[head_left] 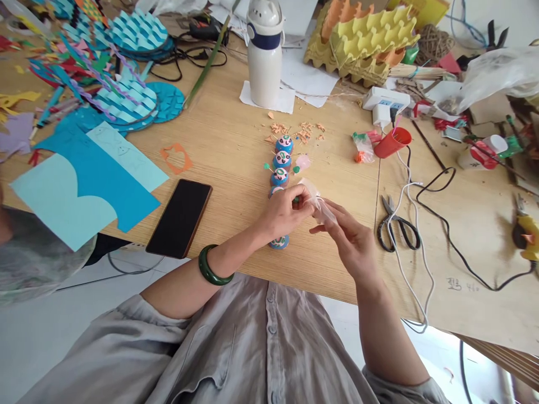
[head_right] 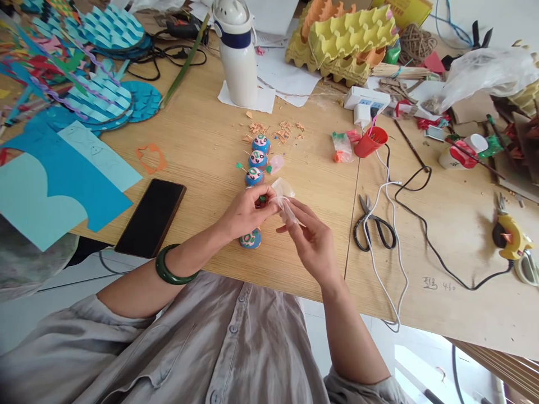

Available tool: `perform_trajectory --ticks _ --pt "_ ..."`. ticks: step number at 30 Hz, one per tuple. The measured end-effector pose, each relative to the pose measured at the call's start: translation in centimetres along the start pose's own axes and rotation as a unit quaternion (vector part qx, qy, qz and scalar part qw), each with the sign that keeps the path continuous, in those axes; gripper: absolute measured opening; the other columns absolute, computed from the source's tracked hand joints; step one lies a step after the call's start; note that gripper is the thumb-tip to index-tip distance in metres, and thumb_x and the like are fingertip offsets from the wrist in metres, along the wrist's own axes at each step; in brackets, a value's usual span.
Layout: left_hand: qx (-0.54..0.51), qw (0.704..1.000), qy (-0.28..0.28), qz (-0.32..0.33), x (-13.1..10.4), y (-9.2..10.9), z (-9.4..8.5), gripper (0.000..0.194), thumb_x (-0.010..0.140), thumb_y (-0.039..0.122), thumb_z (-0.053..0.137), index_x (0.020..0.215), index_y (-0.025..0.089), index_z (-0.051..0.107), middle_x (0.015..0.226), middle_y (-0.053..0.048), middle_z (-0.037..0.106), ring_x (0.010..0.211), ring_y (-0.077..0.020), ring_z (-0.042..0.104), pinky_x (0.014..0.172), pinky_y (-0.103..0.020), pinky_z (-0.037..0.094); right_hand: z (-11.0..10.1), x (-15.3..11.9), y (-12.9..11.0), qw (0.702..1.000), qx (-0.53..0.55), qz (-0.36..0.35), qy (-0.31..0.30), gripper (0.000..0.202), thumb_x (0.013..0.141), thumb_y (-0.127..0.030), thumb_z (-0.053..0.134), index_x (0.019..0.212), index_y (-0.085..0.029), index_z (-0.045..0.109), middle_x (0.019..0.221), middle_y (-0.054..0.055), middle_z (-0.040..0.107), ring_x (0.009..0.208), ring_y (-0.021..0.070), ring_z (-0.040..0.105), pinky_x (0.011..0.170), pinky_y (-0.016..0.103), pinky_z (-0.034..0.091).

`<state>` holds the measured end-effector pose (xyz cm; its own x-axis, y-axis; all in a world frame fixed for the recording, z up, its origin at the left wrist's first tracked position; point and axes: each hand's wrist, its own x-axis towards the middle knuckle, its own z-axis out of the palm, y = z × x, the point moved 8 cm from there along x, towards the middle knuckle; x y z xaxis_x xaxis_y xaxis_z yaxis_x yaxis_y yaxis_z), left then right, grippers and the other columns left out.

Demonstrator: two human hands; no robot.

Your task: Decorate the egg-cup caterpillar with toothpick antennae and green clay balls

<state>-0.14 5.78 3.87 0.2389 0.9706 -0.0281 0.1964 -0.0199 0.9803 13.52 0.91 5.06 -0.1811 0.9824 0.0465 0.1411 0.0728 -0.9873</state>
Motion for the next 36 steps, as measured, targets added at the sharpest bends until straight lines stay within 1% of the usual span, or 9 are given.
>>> perform_trajectory --ticks 4,7,12,15,20,26,30,33,36 --pt "-0.020 0.998 -0.051 -0.010 -0.3 0.1 0.9 0.016 0.081 0.021 0.061 0.071 0.019 0.049 0.064 0.005 0.048 0.057 -0.0078 0.042 0.056 -0.023 0.035 -1.2 0.1 0.6 1.000 0.009 -0.017 0.016 0.024 0.093 -0.030 0.068 0.114 -0.032 0.078 0.121 0.003 0.070 0.089 0.0154 0.070 0.065 0.031 0.069" --pt "-0.082 0.989 -0.114 -0.043 -0.7 -0.5 2.1 0.018 0.082 0.030 0.065 0.078 0.019 0.051 0.067 0.005 0.048 0.056 -0.0077 0.044 0.054 -0.023 0.036 -1.5 -0.1 0.6 0.993 -0.082 -0.056 0.058 0.024 0.093 -0.024 0.066 0.112 -0.032 0.079 0.107 0.003 0.068 0.075 0.0116 0.066 0.057 0.028 0.065" --pt "-0.110 0.987 -0.111 -0.045 -0.5 -1.0 2.3 0.039 0.071 0.042 0.083 0.079 0.018 0.052 0.067 0.006 0.049 0.055 -0.0065 0.044 0.053 -0.022 0.036 -0.8 -0.9 -0.7 0.953 -0.261 -0.109 0.108 0.032 0.095 -0.014 0.055 0.118 -0.025 0.074 0.105 0.007 0.066 0.078 0.0142 0.066 0.055 0.027 0.061" --pt "-0.130 0.982 -0.122 -0.065 -0.6 -1.1 2.4 0.047 0.068 0.050 0.085 0.078 0.019 0.052 0.066 0.006 0.050 0.054 -0.0073 0.047 0.052 -0.023 0.038 -0.4 -1.0 -1.5 0.946 -0.285 -0.122 0.094 0.028 0.094 -0.013 0.056 0.115 -0.024 0.072 0.104 0.008 0.067 0.080 0.0151 0.067 0.053 0.025 0.059" --pt "-0.076 0.986 -0.111 -0.098 -0.8 -1.4 2.1 0.056 0.053 0.048 0.093 0.076 0.019 0.052 0.067 0.006 0.049 0.059 -0.0078 0.043 0.053 -0.022 0.034 0.5 -0.9 -2.3 0.924 -0.347 -0.149 0.063 0.028 0.091 -0.009 0.055 0.112 -0.019 0.069 0.102 0.010 0.067 0.088 0.0188 0.068 0.069 0.030 0.062" --pt "0.021 0.994 -0.071 -0.083 -1.0 -0.9 1.8 0.042 0.060 0.039 0.085 0.075 0.020 0.051 0.064 0.006 0.053 0.059 -0.0096 0.046 0.054 -0.023 0.035 0.9 -0.8 -1.5 0.953 -0.281 -0.110 -0.002 0.041 0.082 -0.003 0.052 0.118 -0.019 0.066 0.112 0.011 0.063 0.094 0.0202 0.068 0.070 0.030 0.062" --pt "0.082 0.996 -0.022 -0.014 -1.1 0.1 1.4 0.034 0.062 0.029 0.079 0.072 0.020 0.049 0.061 0.008 0.050 0.056 -0.0078 0.043 0.053 -0.023 0.033 1.0 -0.9 -1.2 0.963 -0.248 -0.100 -0.046 0.057 0.081 0.000 0.047 0.132 -0.021 0.060 0.125 0.013 0.059 0.103 0.0223 0.067 0.075 0.035 0.064" --pt "0.082 0.996 0.006 0.042 -1.3 0.7 1.1 0.027 0.070 0.025 0.074 0.070 0.020 0.047 0.059 0.008 0.049 0.054 -0.0065 0.045 0.052 -0.021 0.035 0.8 -1.0 -1.0 0.976 -0.196 -0.093 -0.036 0.048 0.090 -0.004 0.044 0.130 -0.023 0.063 0.127 0.012 0.059 0.087 0.0160 0.068 0.068 0.032 0.064" --pt "0.013 1.000 -0.019 0.021 -1.4 0.4 1.0 0.020 0.076 0.022 0.067 0.071 0.020 0.048 0.061 0.007 0.052 0.052 -0.0065 0.053 0.050 -0.019 0.040 0.1 -0.8 -0.4 0.991 -0.114 -0.064 0.030 0.027 0.096 -0.016 0.053 0.116 -0.024 0.069 0.118 0.007 0.063 0.076 0.0114 0.068 0.064 0.029 0.064"
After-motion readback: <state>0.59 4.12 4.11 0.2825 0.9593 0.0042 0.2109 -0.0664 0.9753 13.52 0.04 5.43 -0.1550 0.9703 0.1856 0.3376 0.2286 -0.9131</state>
